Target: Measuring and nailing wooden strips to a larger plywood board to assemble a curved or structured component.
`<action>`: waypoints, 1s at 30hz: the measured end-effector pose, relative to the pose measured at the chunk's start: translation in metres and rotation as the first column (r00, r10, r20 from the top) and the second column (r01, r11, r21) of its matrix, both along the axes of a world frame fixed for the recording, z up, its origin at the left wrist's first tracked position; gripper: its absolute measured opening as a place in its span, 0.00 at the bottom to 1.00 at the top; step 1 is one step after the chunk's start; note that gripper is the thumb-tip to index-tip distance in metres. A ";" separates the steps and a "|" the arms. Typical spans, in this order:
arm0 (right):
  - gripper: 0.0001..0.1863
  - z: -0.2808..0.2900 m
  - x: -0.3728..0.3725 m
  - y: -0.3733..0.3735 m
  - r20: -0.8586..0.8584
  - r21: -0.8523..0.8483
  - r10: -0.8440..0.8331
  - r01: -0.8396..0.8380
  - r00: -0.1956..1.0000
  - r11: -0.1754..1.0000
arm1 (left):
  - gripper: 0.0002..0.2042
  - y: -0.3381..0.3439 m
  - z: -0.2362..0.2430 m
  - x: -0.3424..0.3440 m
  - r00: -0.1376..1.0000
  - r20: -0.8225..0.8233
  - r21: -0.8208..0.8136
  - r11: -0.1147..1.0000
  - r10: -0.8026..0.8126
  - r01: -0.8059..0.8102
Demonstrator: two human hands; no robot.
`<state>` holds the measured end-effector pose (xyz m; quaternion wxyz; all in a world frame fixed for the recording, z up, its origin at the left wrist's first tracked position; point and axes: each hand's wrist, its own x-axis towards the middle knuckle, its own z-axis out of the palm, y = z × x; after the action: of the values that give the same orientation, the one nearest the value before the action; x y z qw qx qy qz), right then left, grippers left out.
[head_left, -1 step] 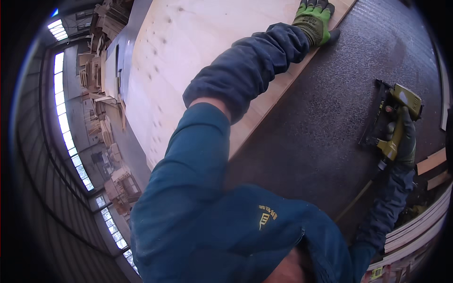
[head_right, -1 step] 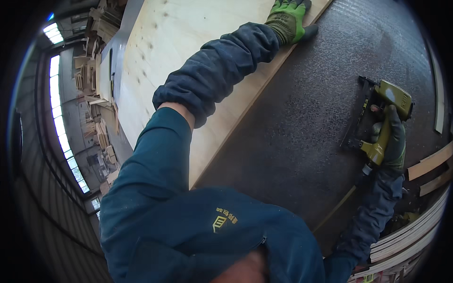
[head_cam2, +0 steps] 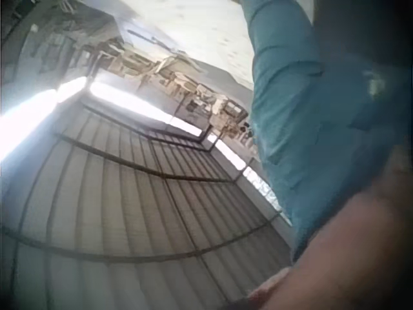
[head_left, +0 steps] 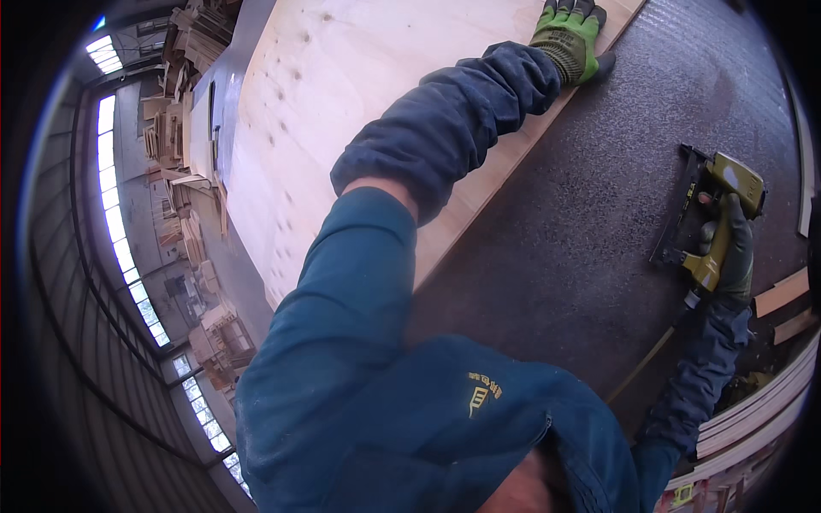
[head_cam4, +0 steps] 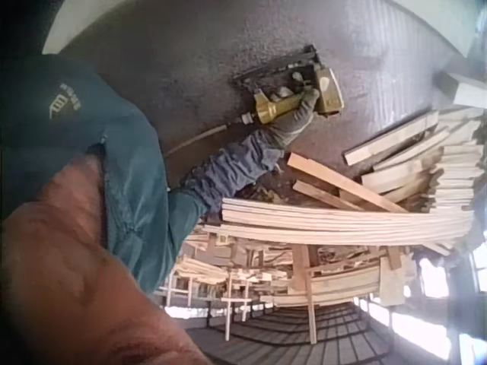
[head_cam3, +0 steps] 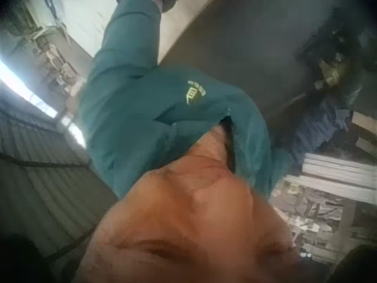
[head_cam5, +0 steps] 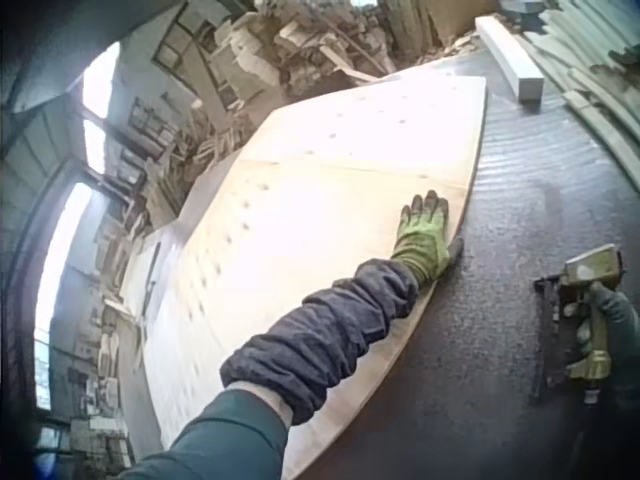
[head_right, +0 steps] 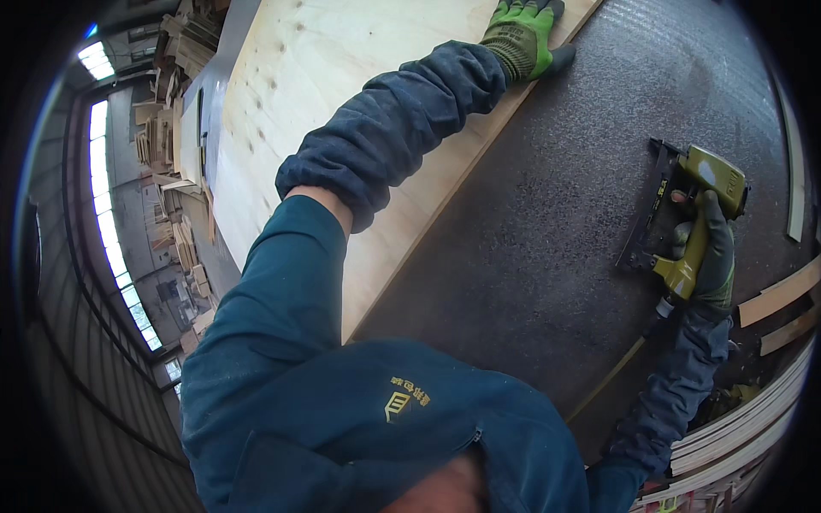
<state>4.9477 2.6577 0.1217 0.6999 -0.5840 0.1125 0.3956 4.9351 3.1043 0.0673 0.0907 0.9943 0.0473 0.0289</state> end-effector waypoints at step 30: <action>0.27 0.121 -0.099 0.082 0.173 -0.276 0.393 -0.339 0.903 0.900 | 0.34 0.031 0.033 -0.309 0.978 0.073 0.025 0.980 0.196 -0.198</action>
<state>4.8490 2.7394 0.2426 0.5450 -0.7156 -0.0329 0.4356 4.6258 3.1355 0.0999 0.0732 0.9845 0.1418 0.0734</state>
